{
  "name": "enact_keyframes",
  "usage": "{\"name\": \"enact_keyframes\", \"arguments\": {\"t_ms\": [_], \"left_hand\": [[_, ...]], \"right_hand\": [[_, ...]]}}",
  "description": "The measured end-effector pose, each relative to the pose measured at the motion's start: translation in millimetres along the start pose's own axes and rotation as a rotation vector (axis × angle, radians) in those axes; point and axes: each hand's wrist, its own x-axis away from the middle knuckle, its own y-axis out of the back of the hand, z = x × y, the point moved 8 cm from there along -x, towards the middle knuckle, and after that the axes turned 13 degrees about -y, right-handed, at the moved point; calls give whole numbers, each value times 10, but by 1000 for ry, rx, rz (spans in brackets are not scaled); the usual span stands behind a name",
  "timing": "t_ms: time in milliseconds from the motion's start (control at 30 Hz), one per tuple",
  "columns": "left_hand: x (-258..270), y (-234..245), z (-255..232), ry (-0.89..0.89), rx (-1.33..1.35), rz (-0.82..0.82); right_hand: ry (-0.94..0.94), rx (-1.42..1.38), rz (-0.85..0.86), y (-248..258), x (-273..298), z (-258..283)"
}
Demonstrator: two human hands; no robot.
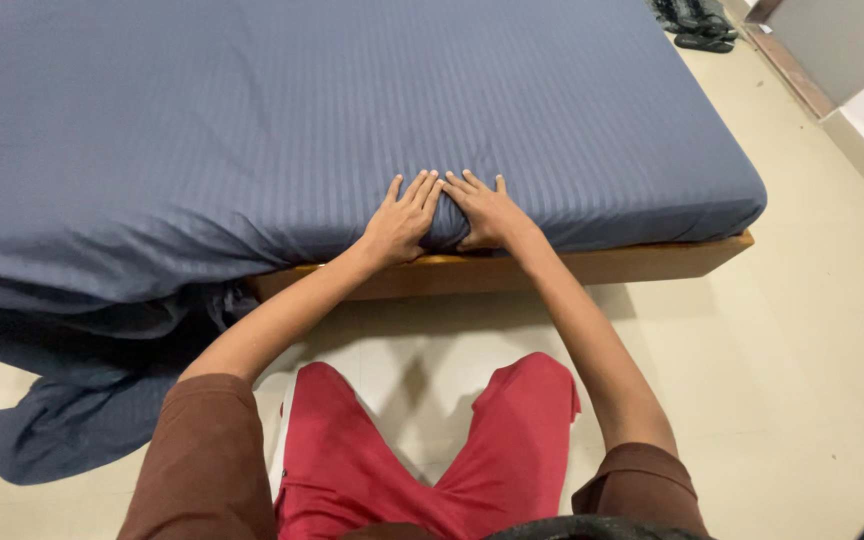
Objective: The person kneels on the floor beside a wooden bed frame and tucks a blue fitted sheet under the mattress. They work systematically around the corners and edges, pulling the fabric tight and smoothing the surface to ensure a neat fit.
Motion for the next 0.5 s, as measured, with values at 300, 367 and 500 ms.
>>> {"name": "enact_keyframes", "arguments": {"t_ms": [300, 367, 500], "left_hand": [[-437, -155, -32, 145, 297, 53], [-650, -77, -165, 80, 225, -75], [-1000, -41, -377, -31, 163, -8]], "right_hand": [[-33, 94, -103, 273, 657, -685], [-40, 101, -111, 329, 656, -773], [-33, 120, -158, 361, 688, -886]]}}
